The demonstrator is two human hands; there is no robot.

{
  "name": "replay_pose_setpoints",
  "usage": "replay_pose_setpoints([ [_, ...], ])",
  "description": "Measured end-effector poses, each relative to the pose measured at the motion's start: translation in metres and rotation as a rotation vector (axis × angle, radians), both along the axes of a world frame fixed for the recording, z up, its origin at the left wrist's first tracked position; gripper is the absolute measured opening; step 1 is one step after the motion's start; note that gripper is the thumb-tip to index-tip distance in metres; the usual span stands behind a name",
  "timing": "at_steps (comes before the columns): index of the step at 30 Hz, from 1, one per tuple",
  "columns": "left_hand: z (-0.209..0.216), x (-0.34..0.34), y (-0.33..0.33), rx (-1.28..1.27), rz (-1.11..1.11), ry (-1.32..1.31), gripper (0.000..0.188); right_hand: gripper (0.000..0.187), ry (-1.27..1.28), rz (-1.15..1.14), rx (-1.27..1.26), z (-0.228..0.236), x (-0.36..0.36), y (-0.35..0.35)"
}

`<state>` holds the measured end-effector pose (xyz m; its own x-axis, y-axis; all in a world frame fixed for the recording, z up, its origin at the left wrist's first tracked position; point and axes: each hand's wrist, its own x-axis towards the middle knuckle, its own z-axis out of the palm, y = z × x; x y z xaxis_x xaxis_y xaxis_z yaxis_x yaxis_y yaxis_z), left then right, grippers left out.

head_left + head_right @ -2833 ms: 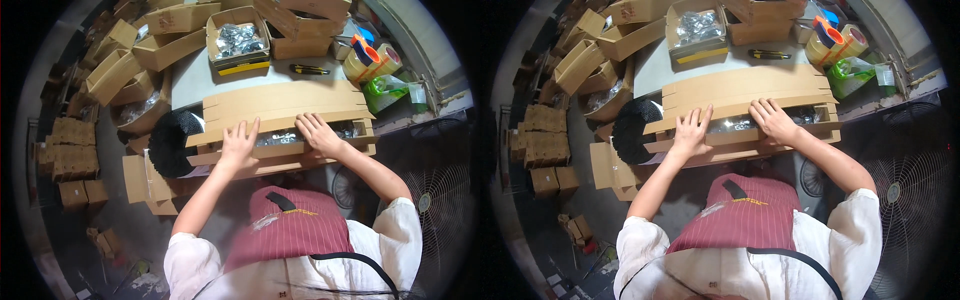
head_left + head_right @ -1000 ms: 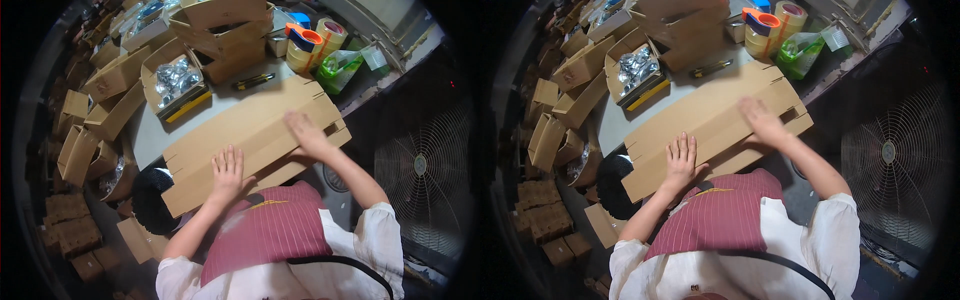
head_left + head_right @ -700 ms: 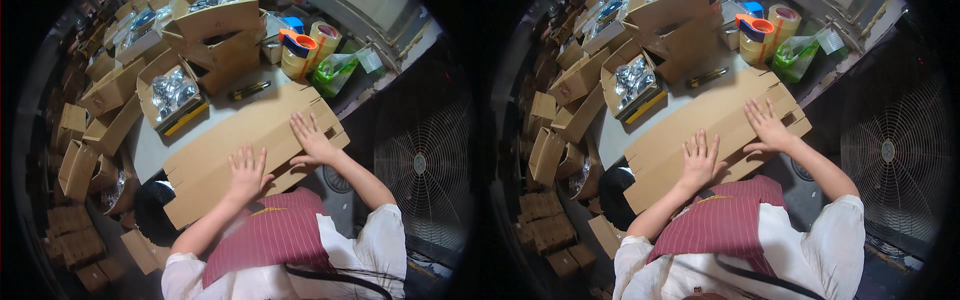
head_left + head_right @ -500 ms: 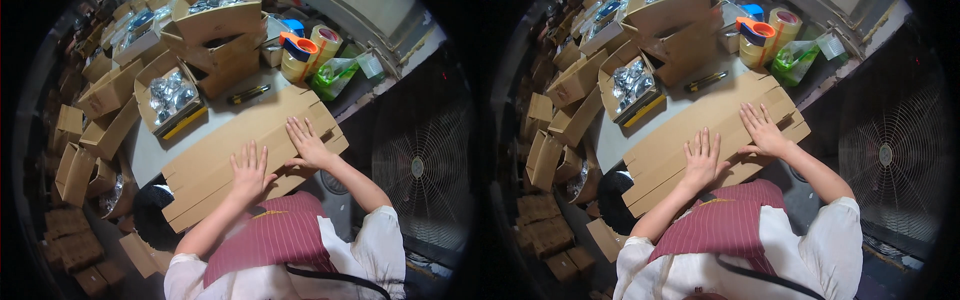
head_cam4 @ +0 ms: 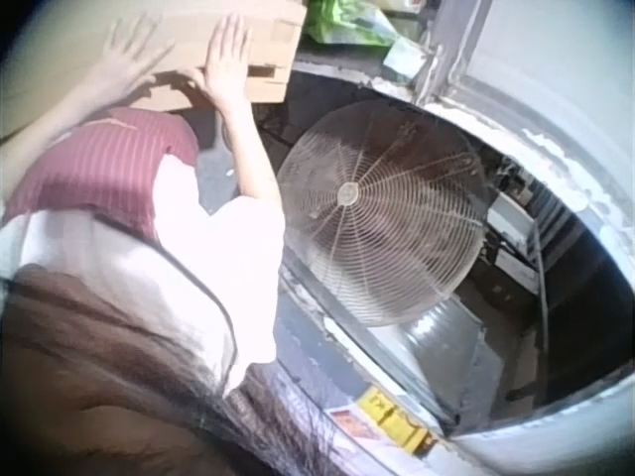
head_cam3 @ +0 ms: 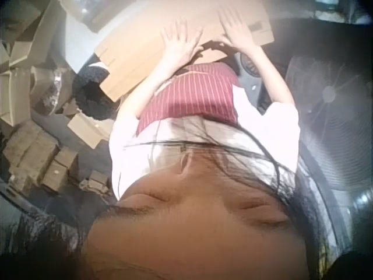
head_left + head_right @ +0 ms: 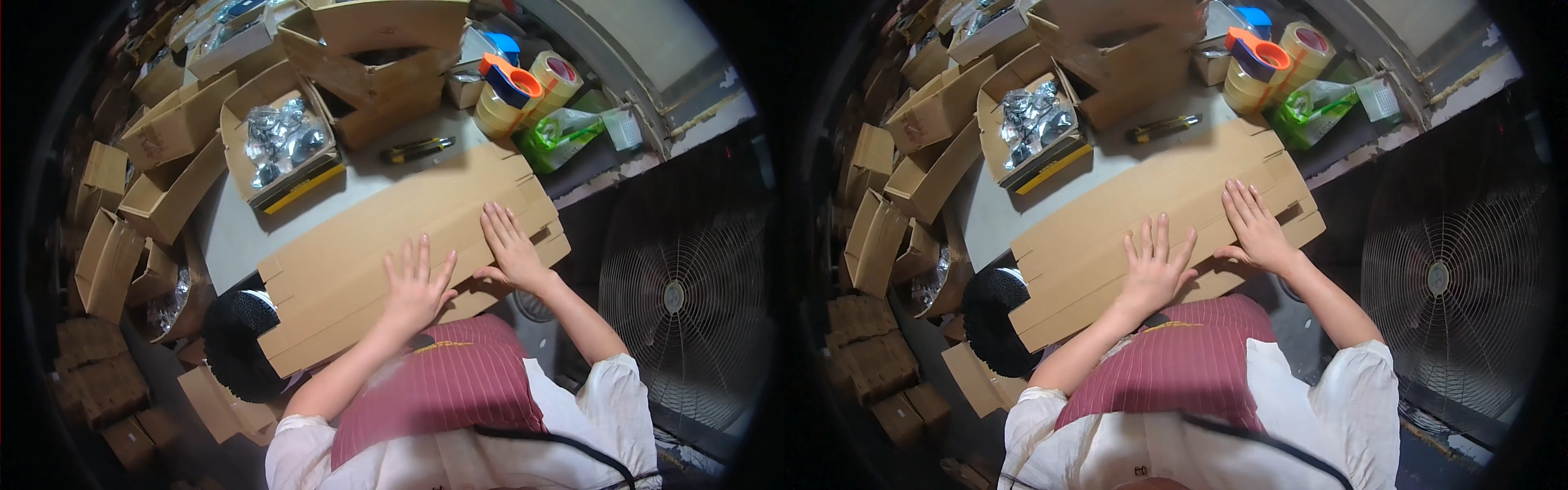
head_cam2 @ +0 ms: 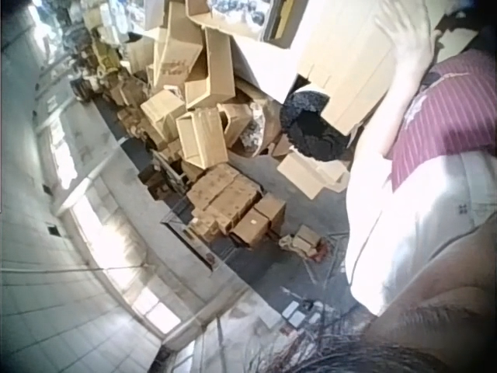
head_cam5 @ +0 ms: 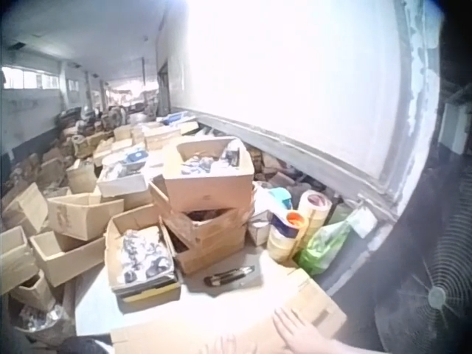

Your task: The person places hardware items into a cardboard box and seals the box with adhesive tape.

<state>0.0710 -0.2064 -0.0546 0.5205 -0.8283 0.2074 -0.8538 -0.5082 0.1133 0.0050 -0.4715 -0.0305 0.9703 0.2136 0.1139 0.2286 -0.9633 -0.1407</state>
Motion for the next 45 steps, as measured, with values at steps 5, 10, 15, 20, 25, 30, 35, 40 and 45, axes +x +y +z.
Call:
replay_pose_setpoints([
  [5, -0.008, -0.010, 0.000, -0.011, -0.007, -0.019, 0.083, 0.032, -0.090, -0.019, 0.546, 0.008, 0.048, -0.016],
  [10, -0.003, -0.009, -0.004, -0.056, -0.049, -0.037, 0.084, 0.032, -0.434, -0.143, 0.237, 0.000, 0.150, -0.056],
  [15, -0.003, -0.012, 0.001, -0.058, -0.010, -0.021, 0.083, 0.039, -0.731, -0.497, -0.151, 0.045, 0.206, -0.081],
  [20, -0.010, -0.014, -0.004, -0.090, -0.050, -0.029, 0.081, 0.045, -0.501, -0.443, -0.150, 0.036, 0.215, -0.162],
  [25, -0.003, -0.011, 0.000, -0.051, -0.012, 0.000, 0.081, 0.055, -0.322, -0.415, 0.489, 0.085, 0.144, -0.106],
  [30, -0.004, -0.008, -0.001, -0.045, -0.004, 0.014, 0.079, 0.057, 0.179, -0.444, 1.307, 0.124, 0.054, -0.027],
  [35, -0.002, -0.009, -0.004, -0.061, -0.029, 0.047, 0.077, 0.053, 0.191, -0.487, 0.826, 0.107, 0.033, 0.006],
  [40, -0.001, -0.007, 0.001, -0.054, -0.015, 0.062, 0.075, 0.053, 0.251, -0.482, 0.495, 0.106, 0.055, 0.018],
  [45, -0.009, -0.010, 0.002, -0.042, -0.008, 0.060, 0.077, 0.042, 0.698, -0.419, 0.137, 0.120, 0.136, 0.013],
])
